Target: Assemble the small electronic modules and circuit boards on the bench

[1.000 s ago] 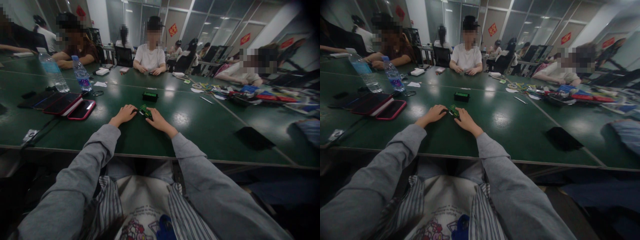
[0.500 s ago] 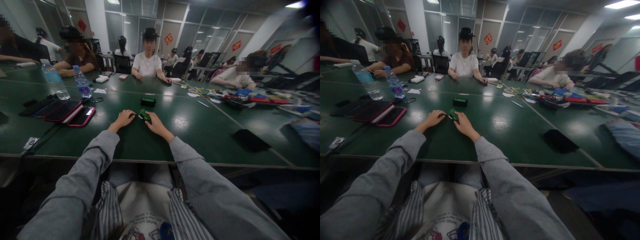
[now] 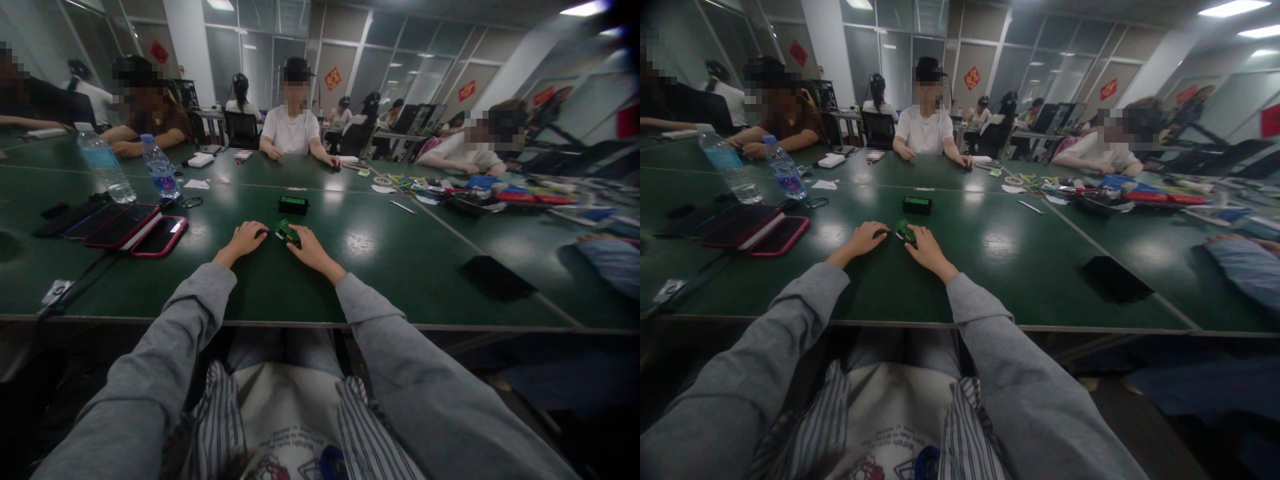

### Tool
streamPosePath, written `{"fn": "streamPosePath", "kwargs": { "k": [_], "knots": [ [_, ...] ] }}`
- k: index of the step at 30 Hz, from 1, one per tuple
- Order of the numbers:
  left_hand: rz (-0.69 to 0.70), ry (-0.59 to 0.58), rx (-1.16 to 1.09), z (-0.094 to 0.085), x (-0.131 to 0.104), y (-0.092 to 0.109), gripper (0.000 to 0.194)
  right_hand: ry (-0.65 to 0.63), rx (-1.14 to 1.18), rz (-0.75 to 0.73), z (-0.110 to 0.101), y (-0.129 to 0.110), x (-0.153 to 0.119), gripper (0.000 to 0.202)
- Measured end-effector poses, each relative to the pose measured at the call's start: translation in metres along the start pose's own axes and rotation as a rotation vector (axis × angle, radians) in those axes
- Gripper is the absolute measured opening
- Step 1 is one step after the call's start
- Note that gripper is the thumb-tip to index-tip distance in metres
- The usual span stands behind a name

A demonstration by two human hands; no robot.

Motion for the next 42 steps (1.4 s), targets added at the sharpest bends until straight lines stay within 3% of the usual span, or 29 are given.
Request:
{"fn": "streamPosePath", "kwargs": {
  "k": [23,29,33,35,39,42],
  "knots": [
    [0.040,0.000,0.060,0.001,-0.003,0.003,0.033,-0.018,-0.022,-0.051,-0.003,-0.006,0.001,0.047],
    [0.028,0.072,-0.020,-0.005,0.000,0.007,0.033,0.009,-0.043,-0.035,-0.013,-0.007,0.003,0.045],
    [0.036,0.313,-0.177,-0.026,0.000,0.029,0.040,0.105,-0.060,-0.025,-0.027,0.000,0.004,0.046],
    [0.035,0.365,-0.223,-0.032,-0.002,0.043,0.040,0.160,-0.088,-0.022,-0.039,0.008,0.004,0.044],
    [0.066,0.241,-0.214,-0.028,-0.004,0.067,0.041,0.274,-0.172,0.000,-0.077,0.038,-0.004,0.040],
    [0.100,0.123,-0.222,-0.018,-0.001,0.073,0.043,0.368,-0.290,0.036,-0.114,0.073,-0.016,0.038]
  ]
}}
Point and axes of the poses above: each hand's wrist, its own x-axis towards the middle knuckle, its own z-axis out of the palm, y = z × x, the point moved 5 cm from there along x, towards the middle knuckle, and after that the axes turned 9 degrees about y, right-handed, at the moved point
